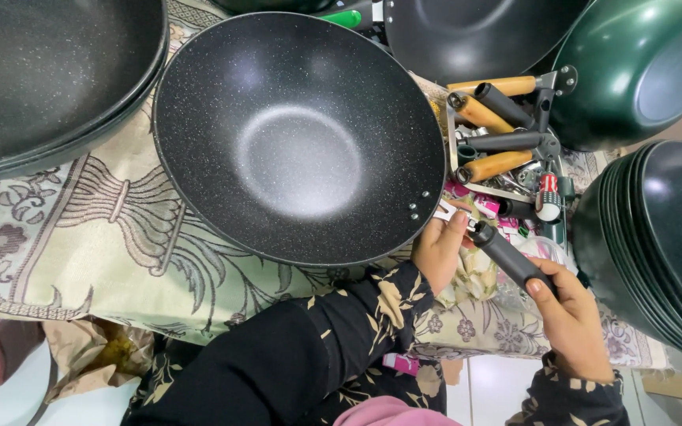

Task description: Assembling wooden handles onto metal woks using a manual screwdriver

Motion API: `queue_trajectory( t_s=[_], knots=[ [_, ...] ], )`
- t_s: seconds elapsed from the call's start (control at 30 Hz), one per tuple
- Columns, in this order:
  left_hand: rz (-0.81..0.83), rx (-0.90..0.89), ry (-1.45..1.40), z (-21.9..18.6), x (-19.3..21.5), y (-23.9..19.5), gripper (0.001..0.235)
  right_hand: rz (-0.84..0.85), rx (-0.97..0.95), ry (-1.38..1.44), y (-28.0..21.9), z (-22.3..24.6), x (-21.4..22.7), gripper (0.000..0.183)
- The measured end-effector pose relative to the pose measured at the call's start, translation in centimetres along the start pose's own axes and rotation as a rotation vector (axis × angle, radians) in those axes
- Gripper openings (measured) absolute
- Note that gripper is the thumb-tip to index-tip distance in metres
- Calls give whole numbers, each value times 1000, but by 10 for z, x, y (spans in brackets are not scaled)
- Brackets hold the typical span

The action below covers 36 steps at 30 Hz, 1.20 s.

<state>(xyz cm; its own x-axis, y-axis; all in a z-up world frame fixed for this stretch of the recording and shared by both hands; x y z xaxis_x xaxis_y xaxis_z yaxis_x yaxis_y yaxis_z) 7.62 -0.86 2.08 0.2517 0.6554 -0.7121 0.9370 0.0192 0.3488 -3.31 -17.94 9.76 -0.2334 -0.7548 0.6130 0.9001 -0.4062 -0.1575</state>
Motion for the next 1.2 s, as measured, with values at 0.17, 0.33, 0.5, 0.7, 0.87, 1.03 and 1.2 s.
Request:
queue_trajectory(
  t_s=[0.17,0.33,0.5,0.7,0.87,1.03,1.2],
  knots=[
    [-3,-8,-17,5,1,-1,32,34,-33,91,2,-3,-1,36],
    [-2,16,-8,11,3,-2,33,70,-47,144,3,-1,0,37],
    [-11,5,83,5,4,-3,31,-58,118,-193,-5,22,0,51],
    [-14,69,-9,6,2,-2,26,-138,175,-95,-16,20,12,48],
    [-40,100,3,17,6,-4,34,-9,195,169,1,-22,25,52],
    [-75,147,-9,19,8,-7,37,202,238,469,14,-42,24,54],
    [-95,167,-39,28,9,-10,33,213,226,511,17,-42,21,55]
  ],
)
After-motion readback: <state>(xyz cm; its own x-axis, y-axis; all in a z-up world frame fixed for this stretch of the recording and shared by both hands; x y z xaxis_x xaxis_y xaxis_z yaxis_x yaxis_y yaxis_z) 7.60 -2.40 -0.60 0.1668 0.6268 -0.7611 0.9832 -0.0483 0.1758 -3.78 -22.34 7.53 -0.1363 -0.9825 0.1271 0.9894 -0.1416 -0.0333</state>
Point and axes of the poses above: each hand's wrist, its own y-axis towards the middle knuckle, its own x-axis out of the back of the hand, z = x × y, the point moved 8 cm from there along y, towards the middle knuckle, and after that the axes turned 14 degrees about -x, right-handed, at the moved point
